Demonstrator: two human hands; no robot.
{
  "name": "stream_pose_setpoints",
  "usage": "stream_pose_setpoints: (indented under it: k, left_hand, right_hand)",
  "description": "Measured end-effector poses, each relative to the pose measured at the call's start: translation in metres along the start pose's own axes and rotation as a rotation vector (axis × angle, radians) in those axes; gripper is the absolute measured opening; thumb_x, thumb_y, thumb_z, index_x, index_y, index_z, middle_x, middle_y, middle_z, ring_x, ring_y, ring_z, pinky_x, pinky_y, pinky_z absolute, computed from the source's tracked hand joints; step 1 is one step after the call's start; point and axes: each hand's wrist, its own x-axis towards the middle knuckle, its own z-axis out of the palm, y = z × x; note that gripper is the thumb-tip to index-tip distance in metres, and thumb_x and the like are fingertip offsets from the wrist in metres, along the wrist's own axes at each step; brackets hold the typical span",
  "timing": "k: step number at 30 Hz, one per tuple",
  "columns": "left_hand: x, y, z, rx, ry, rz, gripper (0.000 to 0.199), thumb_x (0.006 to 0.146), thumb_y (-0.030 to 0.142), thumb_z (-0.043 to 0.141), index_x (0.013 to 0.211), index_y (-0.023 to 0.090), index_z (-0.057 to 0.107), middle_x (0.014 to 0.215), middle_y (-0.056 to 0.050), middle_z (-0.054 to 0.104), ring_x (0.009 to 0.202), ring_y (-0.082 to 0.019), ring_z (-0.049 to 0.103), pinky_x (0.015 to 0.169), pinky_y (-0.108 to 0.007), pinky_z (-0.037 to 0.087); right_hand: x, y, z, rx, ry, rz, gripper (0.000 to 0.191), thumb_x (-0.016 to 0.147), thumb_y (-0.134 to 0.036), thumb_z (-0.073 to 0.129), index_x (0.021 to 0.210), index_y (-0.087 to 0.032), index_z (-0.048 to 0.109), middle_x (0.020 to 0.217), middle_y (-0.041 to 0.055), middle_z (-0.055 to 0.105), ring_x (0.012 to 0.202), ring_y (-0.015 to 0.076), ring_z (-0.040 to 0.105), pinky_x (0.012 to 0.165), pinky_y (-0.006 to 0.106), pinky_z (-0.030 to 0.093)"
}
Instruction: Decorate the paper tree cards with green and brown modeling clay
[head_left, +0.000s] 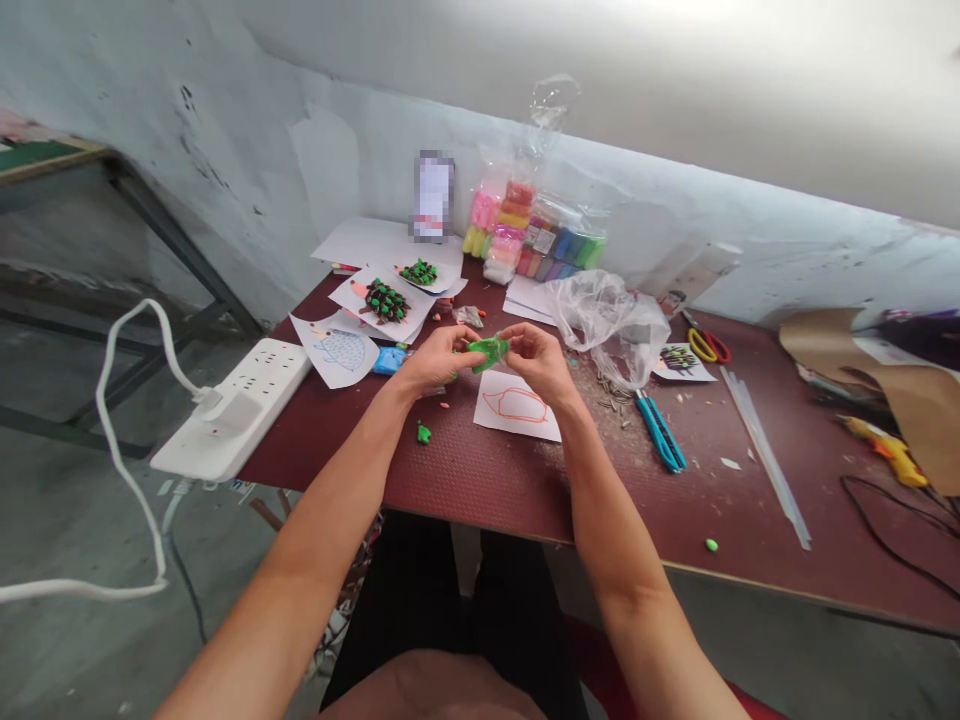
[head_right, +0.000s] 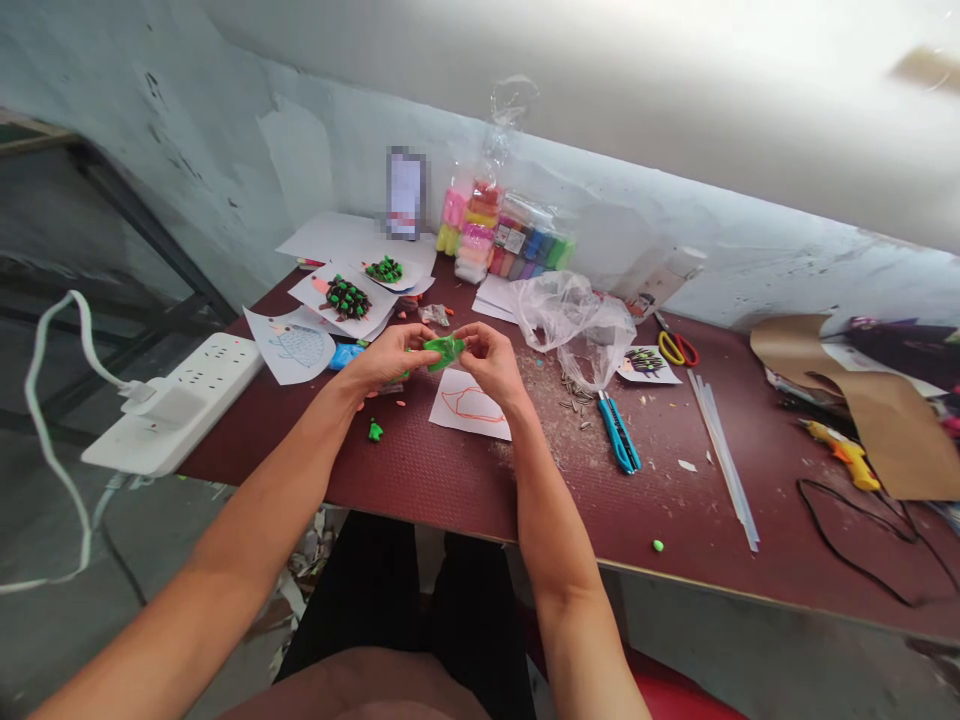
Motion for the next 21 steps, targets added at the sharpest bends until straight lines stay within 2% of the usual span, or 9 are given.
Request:
stream_pose_setpoints:
  k: [4,7,13,21]
  left_hand:
    - [-0.004,0.006,0.002,-0.041,0.023,-0.086,0.019,0.074,0.015,0.072,0.092,0.014,0.066,0.072,0.001,0.063,0.058,-0.009,0.052,0.052,-0.02,0.036]
    - [-0.004,0.007,0.004,-0.076,0.031,-0.112,0.02,0.074,0.011,0.068,0.094,0.014,0.066,0.068,0.002,0.061,0.05,-0.006,0.045,0.046,-0.019,0.031]
    - [-0.001,0.004,0.008,-0.129,0.048,-0.049,0.02,0.072,0.007,0.064,0.091,0.013,0.065,0.068,0.002,0.062,0.055,-0.006,0.049,0.053,-0.019,0.04]
    - [-0.001,0.001,0.004,-0.06,0.069,0.096,0.024,0.072,0.022,0.07,0.094,0.015,0.066,0.079,-0.002,0.067,0.068,-0.011,0.058,0.061,-0.023,0.048]
  right_hand:
    - [-0.001,0.003,-0.001,-0.043,-0.089,0.037,0.031,0.075,-0.035,0.074,0.1,-0.018,0.068,0.079,0.0002,0.066,0.065,0.0111,0.057,0.058,0.024,0.043]
    - [-0.002,0.002,-0.001,-0.134,-0.104,0.049,0.032,0.074,-0.035,0.077,0.1,-0.018,0.068,0.082,0.0018,0.069,0.07,0.0128,0.06,0.063,0.025,0.046]
    - [-0.007,-0.009,0.006,-0.402,-0.089,-0.017,0.022,0.08,-0.031,0.074,0.097,-0.017,0.071,0.084,0.0036,0.072,0.073,0.0149,0.061,0.068,0.028,0.045]
    - [-0.01,-0.01,0.02,-0.595,-0.029,-0.097,0.01,0.083,-0.022,0.066,0.091,-0.018,0.07,0.077,0.0032,0.07,0.068,0.0153,0.058,0.065,0.026,0.04]
